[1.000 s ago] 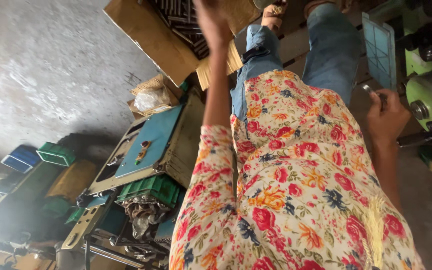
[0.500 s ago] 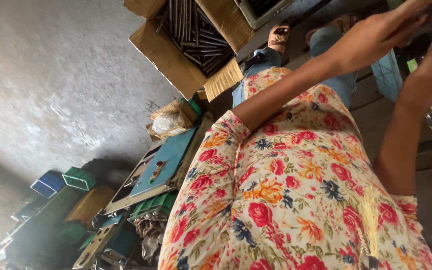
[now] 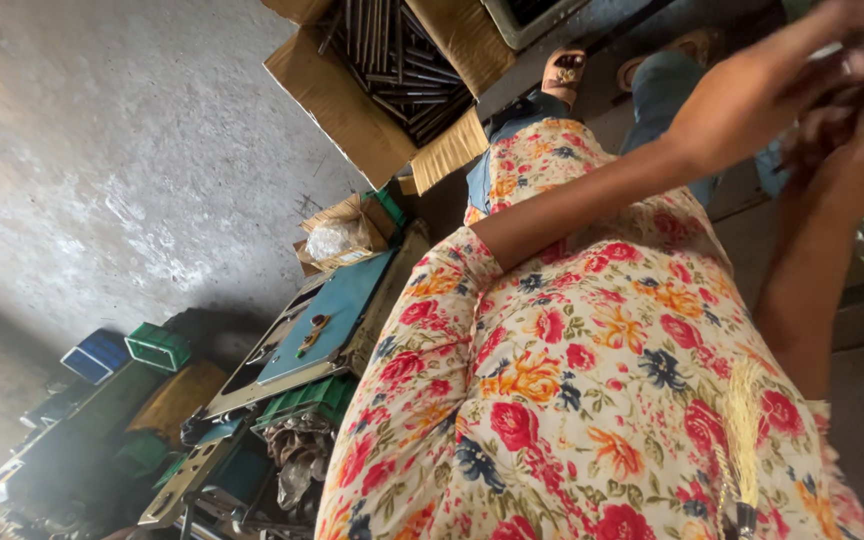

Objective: The person repeatedly picks metal rods from a cardboard box, inserts them into a lathe chuck, and operates the machine to machine the rods. The person then removes the machined rods and places them into a metal tray.

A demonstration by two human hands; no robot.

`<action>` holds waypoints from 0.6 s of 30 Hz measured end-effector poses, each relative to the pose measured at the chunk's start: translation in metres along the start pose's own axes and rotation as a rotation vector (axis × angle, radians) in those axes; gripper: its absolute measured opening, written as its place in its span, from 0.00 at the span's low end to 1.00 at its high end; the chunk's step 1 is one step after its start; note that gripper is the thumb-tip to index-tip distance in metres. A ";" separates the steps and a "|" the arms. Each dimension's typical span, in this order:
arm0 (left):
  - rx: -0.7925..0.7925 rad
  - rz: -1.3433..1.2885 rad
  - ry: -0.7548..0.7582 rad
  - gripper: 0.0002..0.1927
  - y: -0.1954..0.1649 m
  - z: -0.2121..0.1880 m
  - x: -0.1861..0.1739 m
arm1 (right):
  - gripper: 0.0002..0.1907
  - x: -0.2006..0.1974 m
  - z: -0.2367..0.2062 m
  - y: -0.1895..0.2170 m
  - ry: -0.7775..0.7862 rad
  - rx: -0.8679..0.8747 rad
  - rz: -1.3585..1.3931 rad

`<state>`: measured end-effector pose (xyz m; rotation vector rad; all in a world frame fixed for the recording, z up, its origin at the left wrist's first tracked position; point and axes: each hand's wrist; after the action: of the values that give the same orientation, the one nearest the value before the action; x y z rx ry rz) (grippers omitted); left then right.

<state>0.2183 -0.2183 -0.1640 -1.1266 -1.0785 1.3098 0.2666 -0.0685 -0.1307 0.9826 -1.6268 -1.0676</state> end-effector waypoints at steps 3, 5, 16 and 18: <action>0.367 0.407 0.181 0.40 -0.005 0.005 -0.024 | 0.11 -0.009 0.002 0.003 0.049 0.460 0.171; 0.506 0.509 0.433 0.41 -0.008 0.012 -0.038 | 0.13 -0.021 0.003 0.000 0.123 0.602 -0.087; 0.341 0.274 0.395 0.17 -0.043 0.041 -0.056 | 0.19 -0.031 0.000 -0.041 0.072 0.600 0.800; -0.042 -0.067 0.295 0.12 -0.039 0.036 -0.052 | 0.18 -0.008 -0.001 -0.037 -0.115 0.462 0.789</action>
<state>0.1891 -0.2684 -0.1181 -1.2599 -0.9194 1.0343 0.2746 -0.0729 -0.1673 0.4576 -2.1409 -0.2161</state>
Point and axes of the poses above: each hand's wrist, its own z-axis towards the middle knuckle, its own x-axis out of the palm, y = z × x, and after that the axes turned 10 degrees about -x, right-handed
